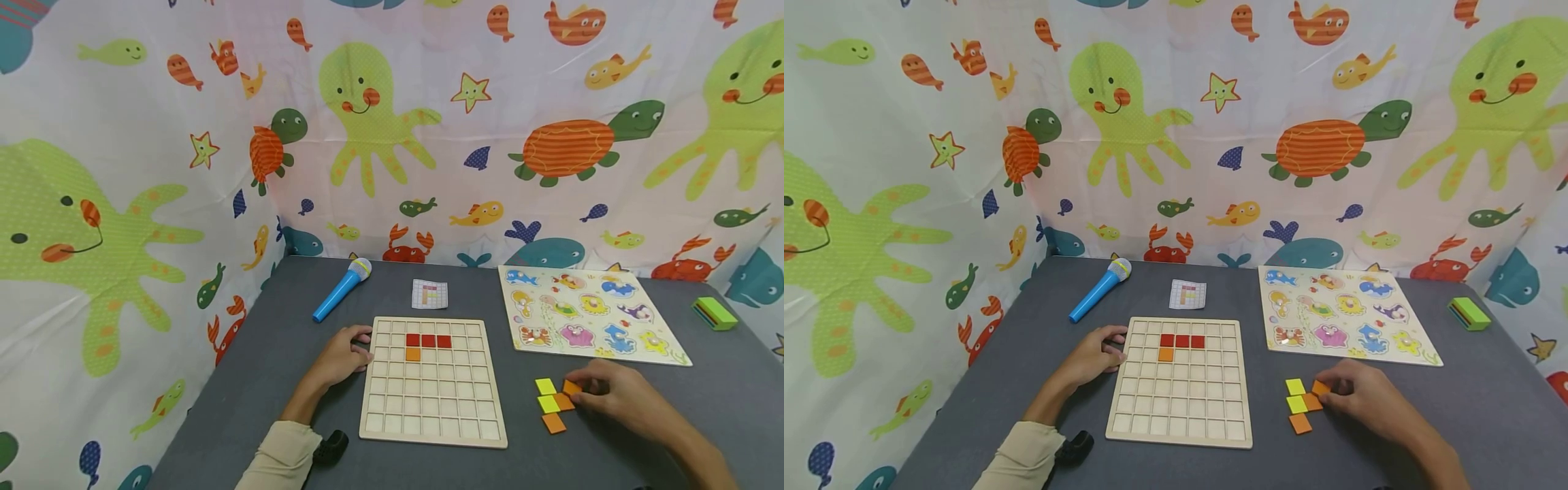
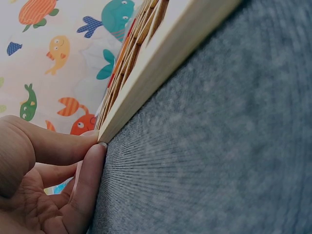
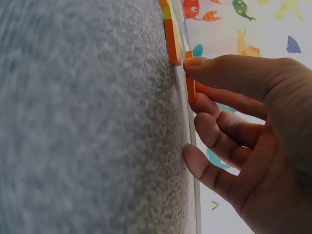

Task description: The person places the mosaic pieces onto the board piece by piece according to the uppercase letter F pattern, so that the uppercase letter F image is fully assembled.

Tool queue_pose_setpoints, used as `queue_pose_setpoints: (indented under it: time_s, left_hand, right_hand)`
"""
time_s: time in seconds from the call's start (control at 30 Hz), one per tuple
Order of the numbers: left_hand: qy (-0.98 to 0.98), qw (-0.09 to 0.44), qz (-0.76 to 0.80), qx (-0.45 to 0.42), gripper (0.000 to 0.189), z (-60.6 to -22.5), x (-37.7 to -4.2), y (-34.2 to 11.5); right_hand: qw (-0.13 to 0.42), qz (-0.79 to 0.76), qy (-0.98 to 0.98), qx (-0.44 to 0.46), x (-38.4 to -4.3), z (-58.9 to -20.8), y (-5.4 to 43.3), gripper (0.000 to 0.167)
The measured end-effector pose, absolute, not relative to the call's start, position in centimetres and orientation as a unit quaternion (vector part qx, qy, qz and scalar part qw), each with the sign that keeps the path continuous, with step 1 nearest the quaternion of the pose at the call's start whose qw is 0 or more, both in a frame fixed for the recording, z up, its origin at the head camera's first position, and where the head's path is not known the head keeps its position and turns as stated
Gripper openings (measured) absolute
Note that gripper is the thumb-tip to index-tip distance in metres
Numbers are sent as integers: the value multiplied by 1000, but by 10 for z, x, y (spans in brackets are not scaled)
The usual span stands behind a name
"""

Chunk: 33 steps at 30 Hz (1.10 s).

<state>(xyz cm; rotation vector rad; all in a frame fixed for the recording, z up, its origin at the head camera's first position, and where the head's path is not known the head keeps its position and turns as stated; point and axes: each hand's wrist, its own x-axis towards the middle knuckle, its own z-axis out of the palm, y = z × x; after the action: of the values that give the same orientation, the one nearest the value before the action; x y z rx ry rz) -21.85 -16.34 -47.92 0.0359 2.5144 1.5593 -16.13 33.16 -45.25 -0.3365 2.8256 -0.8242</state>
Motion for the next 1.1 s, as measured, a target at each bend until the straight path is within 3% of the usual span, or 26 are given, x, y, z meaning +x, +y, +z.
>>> queue_pose_setpoints:
  time_s: [0.57, 1.1]
  left_hand:
    - [843, 90, 530, 12, 55, -479, -218, -164]
    - [845, 89, 527, 14, 55, -478, -216, -164]
  right_hand:
    - [62, -282, 948, -134, -163, -455, 317, 28]
    - [82, -290, 941, -157, -170, -452, 302, 28]
